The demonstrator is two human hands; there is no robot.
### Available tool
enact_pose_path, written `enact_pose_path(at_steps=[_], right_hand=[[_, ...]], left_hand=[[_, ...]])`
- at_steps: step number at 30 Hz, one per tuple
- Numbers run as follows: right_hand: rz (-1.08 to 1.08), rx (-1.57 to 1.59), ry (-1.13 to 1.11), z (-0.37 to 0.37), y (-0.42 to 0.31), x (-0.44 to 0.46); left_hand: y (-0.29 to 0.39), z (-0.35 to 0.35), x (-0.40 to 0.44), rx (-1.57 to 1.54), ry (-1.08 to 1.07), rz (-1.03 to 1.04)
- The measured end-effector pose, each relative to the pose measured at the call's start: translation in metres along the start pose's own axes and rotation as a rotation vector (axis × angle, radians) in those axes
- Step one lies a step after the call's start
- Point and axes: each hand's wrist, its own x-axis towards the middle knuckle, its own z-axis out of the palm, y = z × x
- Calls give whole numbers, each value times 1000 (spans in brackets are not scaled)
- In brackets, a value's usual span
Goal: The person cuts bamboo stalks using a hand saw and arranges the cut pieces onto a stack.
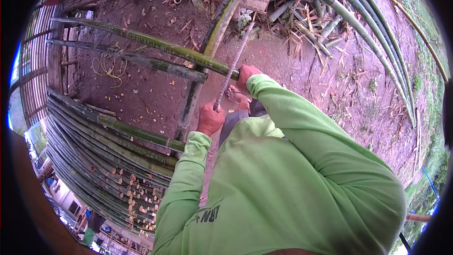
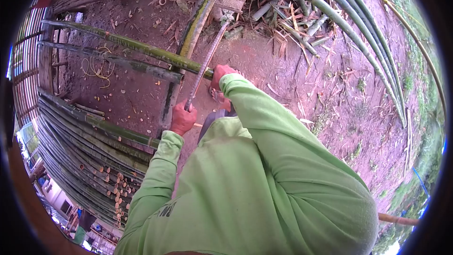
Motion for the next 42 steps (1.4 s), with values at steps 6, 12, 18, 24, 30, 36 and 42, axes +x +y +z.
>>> enact_pose_path(at_steps=[6, 12, 18, 24, 30, 36, 42], right_hand=[[-14, -37, 102, 14, -3, -6], [-57, -26, 184, 19, 1, -10], [-40, -25, 145, 19, 2, -7], [-69, 2, 73, 8, 2, -2], [-120, 2, 64, 15, 8, 13], [-19, -52, 166, 21, -7, -12], [-16, -64, 160, 19, -10, -15]], left_hand=[[69, -92, -78, 169, -153, -115], [82, -114, -101, 197, -125, -66], [67, -40, 37, 180, -142, -132], [66, -32, 37, 200, -112, -55], [-45, 2, 3, 14, -6, 152], [22, -19, -8, -16, 49, 140], [63, -99, -99, 103, -73, 31]])
